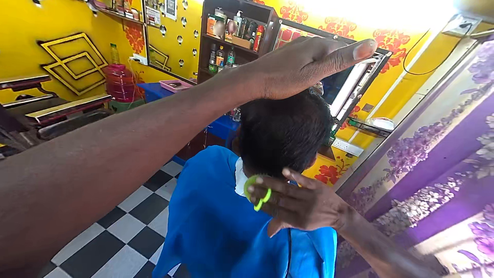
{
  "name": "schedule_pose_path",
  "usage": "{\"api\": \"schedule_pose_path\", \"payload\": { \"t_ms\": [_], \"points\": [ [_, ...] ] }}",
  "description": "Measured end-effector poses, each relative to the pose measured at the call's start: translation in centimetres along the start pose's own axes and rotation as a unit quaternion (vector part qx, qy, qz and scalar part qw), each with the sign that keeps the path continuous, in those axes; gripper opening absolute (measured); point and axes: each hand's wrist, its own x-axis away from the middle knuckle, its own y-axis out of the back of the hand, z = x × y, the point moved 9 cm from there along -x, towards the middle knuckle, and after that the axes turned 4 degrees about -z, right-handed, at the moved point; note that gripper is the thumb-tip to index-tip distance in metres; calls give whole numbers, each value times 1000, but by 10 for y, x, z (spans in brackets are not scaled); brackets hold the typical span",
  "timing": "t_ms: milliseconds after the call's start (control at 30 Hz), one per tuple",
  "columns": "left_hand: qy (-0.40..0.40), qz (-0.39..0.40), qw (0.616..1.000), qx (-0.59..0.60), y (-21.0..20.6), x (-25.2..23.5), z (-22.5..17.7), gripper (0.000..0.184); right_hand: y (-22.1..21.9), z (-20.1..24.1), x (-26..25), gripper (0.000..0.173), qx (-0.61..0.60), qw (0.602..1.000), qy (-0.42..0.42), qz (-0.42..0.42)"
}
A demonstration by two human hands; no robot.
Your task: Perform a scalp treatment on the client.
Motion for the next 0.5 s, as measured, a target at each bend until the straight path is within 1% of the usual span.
{"api": "schedule_pose_path", "payload": {
  "t_ms": [33, 67, 100, 133, 167, 233, 267, 300, 333, 400, 467, 500],
  "points": [
    [-16, -7, 1000, -7, 0, 1, -1, 58, 9, -2, 0, 48, -1, 999, -21, -36],
    [-34, -16, 999, -11, -1, 2, -2, 57, 19, -11, 1, 47, 10, 995, -67, -68],
    [-54, -26, 998, -16, -2, 4, -4, 57, 23, -22, 1, 48, 27, 990, -110, -80],
    [-74, -34, 996, -21, -5, 5, -6, 58, 21, -27, 2, 50, 40, 988, -131, -71],
    [-93, -40, 994, -31, -10, 6, -10, 59, 14, -25, 5, 51, 41, 989, -131, -54],
    [-115, -40, 990, -71, -22, 9, -18, 61, -1, 1, 11, 45, 10, 997, -81, -10],
    [-123, -44, 987, -96, -28, 11, -22, 62, -1, 15, 12, 43, -16, 998, -62, -8],
    [-135, -52, 982, -125, -34, 15, -25, 62, 3, 25, 14, 44, -36, 997, -72, -21],
    [-147, -52, 975, -156, -43, 20, -27, 63, 12, 30, 19, 46, -43, 992, -109, -43],
    [-162, -23, 962, -220, -63, 31, -26, 69, 34, 32, 37, 49, -21, 973, -214, -83],
    [-147, 20, 954, -260, -79, 40, -22, 76, 60, 31, 71, 52, 37, 940, -324, -99],
    [-137, 14, 958, -251, -77, 44, -25, 77, 73, 31, 93, 52, 70, 917, -381, -95]
  ]
}}
